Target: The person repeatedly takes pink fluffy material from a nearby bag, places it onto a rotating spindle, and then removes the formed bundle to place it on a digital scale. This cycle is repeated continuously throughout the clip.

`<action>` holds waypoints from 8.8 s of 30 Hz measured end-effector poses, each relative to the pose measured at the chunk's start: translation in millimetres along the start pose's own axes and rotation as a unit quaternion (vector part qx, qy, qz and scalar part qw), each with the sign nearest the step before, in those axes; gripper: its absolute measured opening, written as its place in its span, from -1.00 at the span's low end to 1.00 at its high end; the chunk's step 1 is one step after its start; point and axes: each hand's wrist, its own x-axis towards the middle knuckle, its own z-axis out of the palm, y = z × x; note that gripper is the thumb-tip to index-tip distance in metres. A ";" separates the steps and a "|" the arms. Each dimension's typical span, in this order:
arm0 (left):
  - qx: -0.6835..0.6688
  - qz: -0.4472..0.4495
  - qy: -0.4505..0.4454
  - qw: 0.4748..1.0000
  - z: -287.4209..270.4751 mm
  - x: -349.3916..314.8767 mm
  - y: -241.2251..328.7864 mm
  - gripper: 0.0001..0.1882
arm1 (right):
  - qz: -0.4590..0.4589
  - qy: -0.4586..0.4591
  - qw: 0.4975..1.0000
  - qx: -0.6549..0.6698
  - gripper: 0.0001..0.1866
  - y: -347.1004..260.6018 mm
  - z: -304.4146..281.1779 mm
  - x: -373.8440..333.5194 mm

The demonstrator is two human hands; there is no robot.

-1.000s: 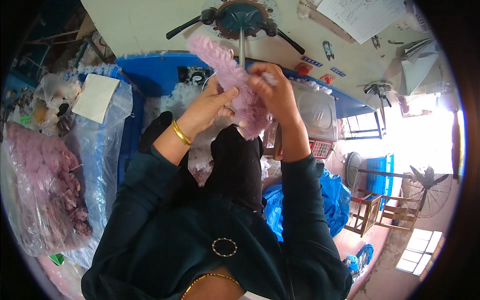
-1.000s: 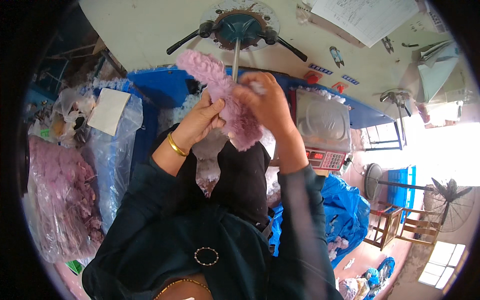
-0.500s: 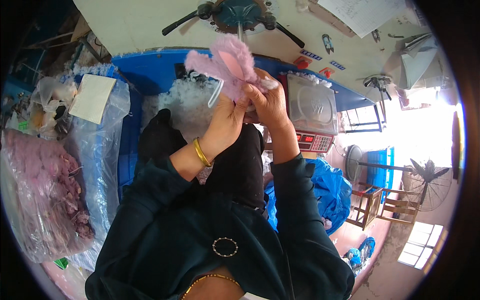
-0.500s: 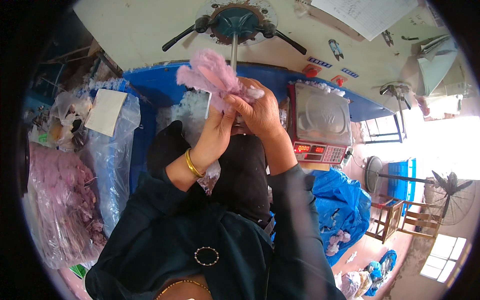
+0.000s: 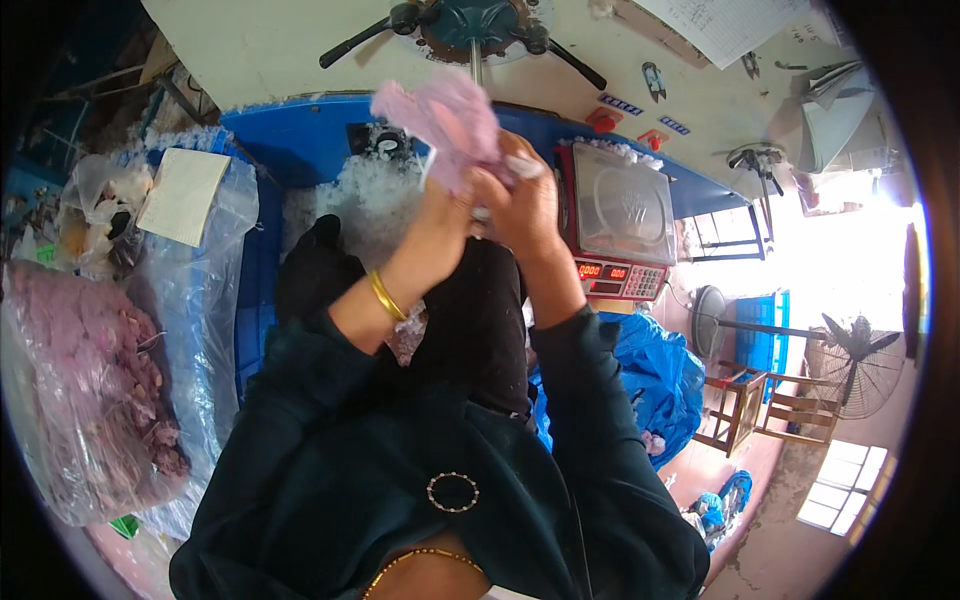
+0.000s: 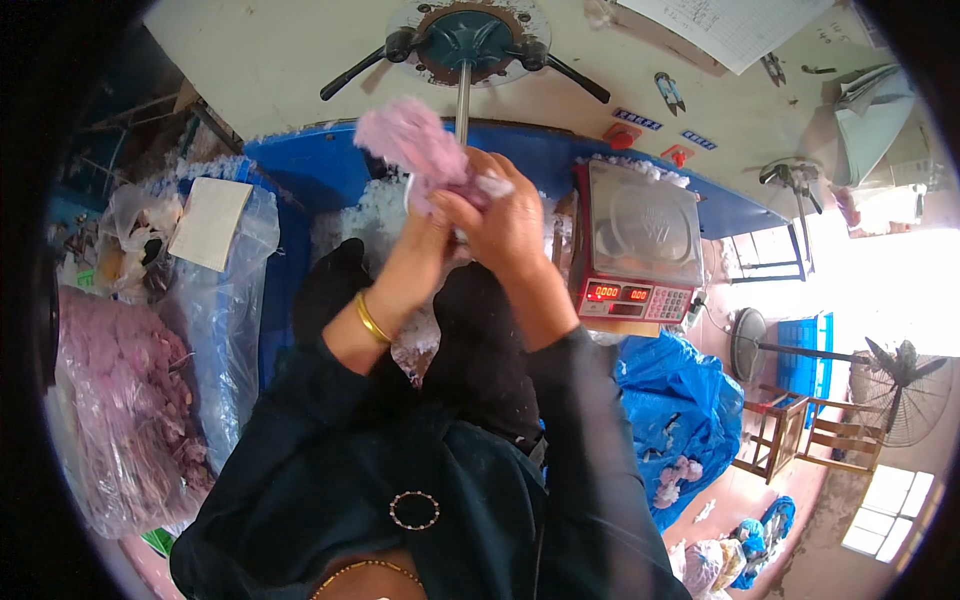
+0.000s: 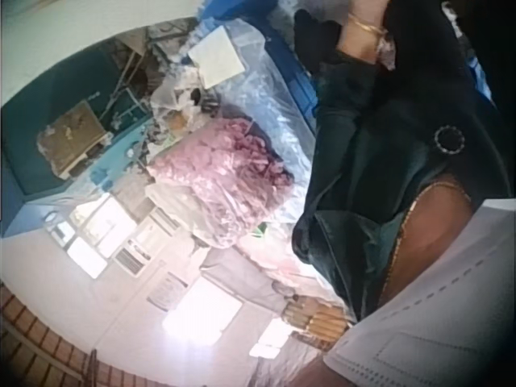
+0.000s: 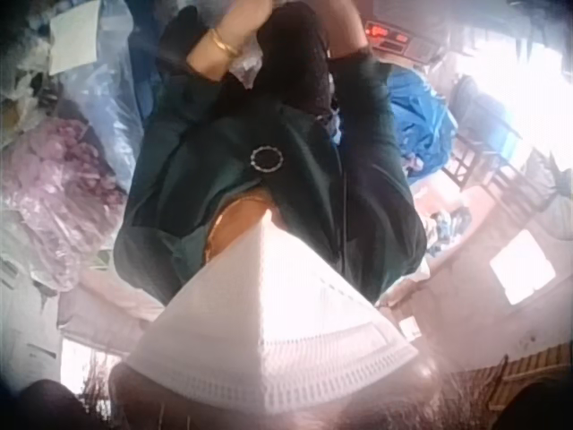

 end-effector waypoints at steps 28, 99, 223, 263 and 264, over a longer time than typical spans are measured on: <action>0.050 -0.105 0.027 0.993 -1.2 -19.3 65.3 -0.53 | 0.213 0.043 0.940 0.261 -0.48 -44.3 8.3 -3.3; 0.594 -0.400 0.556 0.422 -448.2 -304.0 45.0 -0.65 | 0.315 -0.279 0.880 -0.220 -0.48 75.6 -147.9 -103.8; 0.451 0.172 0.170 0.859 -0.8 22.9 34.3 -0.46 | 0.130 0.199 0.971 -0.012 -0.77 52.5 35.8 111.2; 0.197 0.043 0.086 0.976 -5.9 11.0 29.5 -0.64 | -0.115 0.018 0.970 -0.215 -0.69 27.2 8.1 98.7; 0.273 0.047 0.080 0.958 -5.1 9.2 43.3 -0.64 | -0.106 0.011 0.966 -0.236 -0.70 26.7 8.4 94.3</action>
